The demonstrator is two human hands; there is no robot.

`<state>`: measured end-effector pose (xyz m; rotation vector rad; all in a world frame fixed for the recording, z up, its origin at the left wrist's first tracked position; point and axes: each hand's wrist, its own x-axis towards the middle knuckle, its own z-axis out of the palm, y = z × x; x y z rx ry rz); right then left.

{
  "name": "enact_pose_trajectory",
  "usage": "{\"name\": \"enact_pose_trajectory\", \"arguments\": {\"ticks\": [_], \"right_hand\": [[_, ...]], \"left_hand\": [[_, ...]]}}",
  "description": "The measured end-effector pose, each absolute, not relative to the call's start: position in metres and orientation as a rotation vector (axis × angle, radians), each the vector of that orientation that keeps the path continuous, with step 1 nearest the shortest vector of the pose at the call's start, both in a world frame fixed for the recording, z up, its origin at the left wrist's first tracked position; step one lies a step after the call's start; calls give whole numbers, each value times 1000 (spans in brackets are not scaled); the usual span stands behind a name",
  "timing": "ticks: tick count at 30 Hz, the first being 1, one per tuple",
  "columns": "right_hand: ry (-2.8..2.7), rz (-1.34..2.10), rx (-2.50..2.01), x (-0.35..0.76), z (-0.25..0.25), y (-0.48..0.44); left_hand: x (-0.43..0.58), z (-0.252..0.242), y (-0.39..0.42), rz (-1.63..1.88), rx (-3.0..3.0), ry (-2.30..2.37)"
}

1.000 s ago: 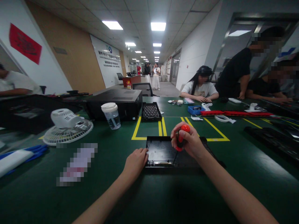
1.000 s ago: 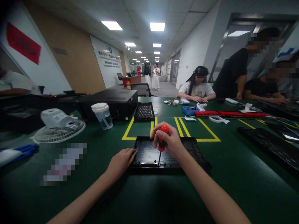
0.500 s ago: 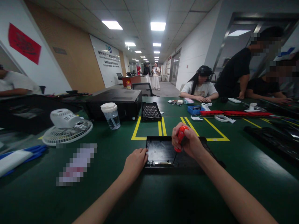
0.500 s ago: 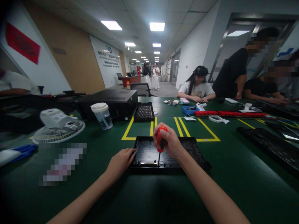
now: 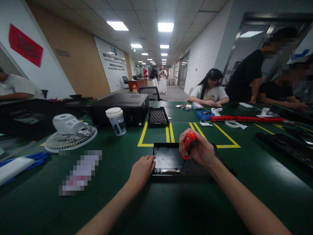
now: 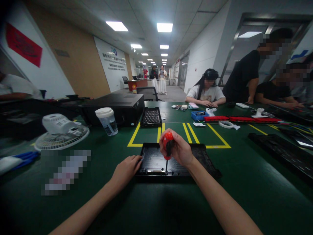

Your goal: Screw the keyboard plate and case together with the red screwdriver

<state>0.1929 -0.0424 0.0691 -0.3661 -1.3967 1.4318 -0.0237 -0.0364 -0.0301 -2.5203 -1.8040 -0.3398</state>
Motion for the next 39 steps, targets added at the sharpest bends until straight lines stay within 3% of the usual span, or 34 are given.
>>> {"name": "enact_pose_trajectory", "arguments": {"ticks": [39], "right_hand": [[-1474, 1445, -377, 203, 75, -40]], "left_hand": [[-24, -30, -36, -337, -2521, -1792]]}}
